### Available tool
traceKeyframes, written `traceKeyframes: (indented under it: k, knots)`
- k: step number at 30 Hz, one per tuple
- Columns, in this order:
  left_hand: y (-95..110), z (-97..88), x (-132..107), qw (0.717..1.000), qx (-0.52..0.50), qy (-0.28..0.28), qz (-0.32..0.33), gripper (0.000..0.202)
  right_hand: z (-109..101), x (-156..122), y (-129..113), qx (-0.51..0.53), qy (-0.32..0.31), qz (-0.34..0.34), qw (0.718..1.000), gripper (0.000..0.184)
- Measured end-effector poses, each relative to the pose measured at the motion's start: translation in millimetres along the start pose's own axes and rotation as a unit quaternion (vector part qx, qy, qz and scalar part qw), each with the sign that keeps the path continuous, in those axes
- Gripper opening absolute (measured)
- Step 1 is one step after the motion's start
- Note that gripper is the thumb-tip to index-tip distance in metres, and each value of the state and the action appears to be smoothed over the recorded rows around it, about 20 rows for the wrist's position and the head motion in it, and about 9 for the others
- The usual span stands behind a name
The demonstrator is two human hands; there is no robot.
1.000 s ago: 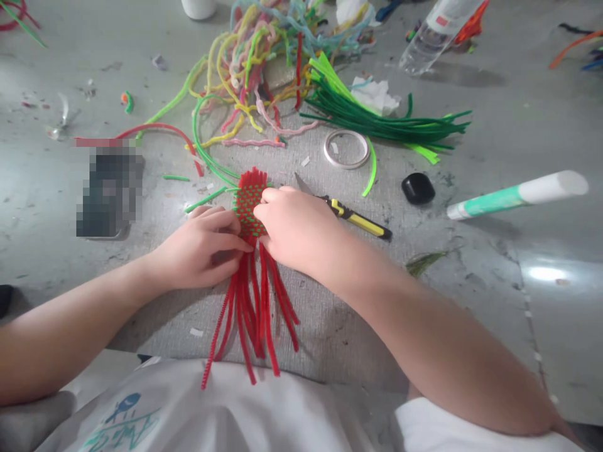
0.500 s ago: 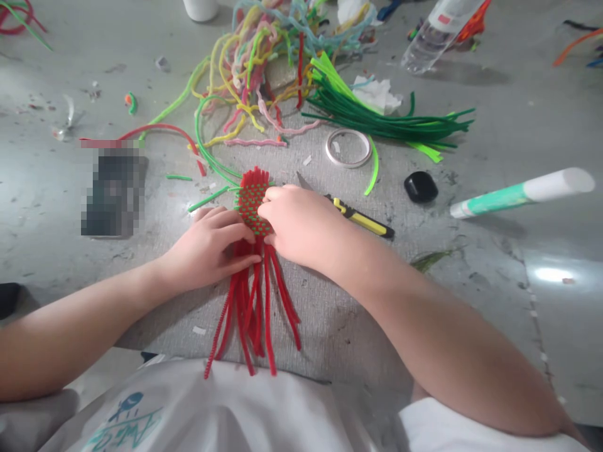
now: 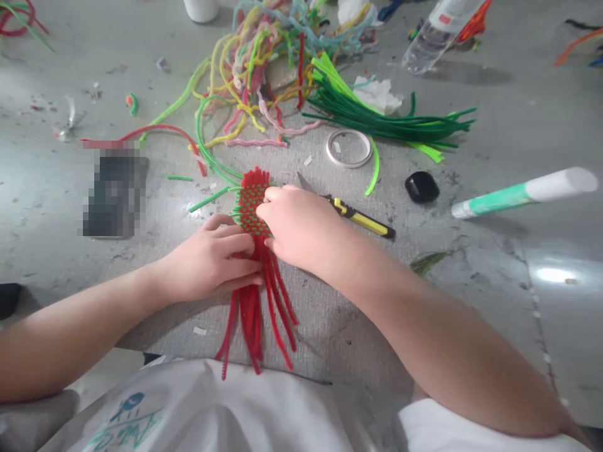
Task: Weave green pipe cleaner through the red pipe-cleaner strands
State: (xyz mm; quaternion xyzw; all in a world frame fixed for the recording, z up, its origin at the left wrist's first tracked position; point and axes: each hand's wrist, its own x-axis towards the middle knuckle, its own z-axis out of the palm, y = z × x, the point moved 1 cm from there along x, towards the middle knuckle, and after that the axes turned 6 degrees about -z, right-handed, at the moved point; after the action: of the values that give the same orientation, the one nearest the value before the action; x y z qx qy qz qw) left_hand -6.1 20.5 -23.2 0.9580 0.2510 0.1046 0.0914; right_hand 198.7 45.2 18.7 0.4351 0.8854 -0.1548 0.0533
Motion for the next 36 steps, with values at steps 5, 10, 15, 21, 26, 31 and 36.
traceKeyframes:
  k: [5, 10, 15, 21, 26, 31, 36]
  knots:
    - [1, 2.1, 1, 1.000, -0.006, 0.001, -0.003, 0.027, 5, 0, 4, -0.013, 0.019, -0.023, 0.999, 0.012]
    - [1, 0.9, 1, 1.000, -0.013, -0.004, 0.006, 0.024, 7, 0, 10, -0.022, 0.024, -0.049, 0.998, 0.013]
    - [0, -4.9, -1, 0.999, -0.022, -0.023, 0.024, 0.029, 3, -2, 10, -0.027, 0.007, -0.056, 0.998, 0.020]
    - [-3, -5.9, -5, 0.998, -0.044, -0.029, 0.040, 0.031, -1, -3, 5, -0.030, -0.015, -0.043, 0.998, 0.020]
    - [-8, 0.5, -7, 0.999, -0.030, -0.008, 0.017, 0.030, -4, -3, 1, -0.031, -0.018, -0.036, 0.999, 0.025]
    - [-20, 4.9, -7, 0.996, -0.053, 0.037, -0.056, 0.047, -2, -2, 3, -0.028, -0.014, -0.041, 0.999, 0.030]
    - [-23, 10.3, -2, 0.984, -0.077, 0.078, -0.139, 0.061, 0, -3, 11, -0.025, 0.010, -0.069, 0.997, 0.024]
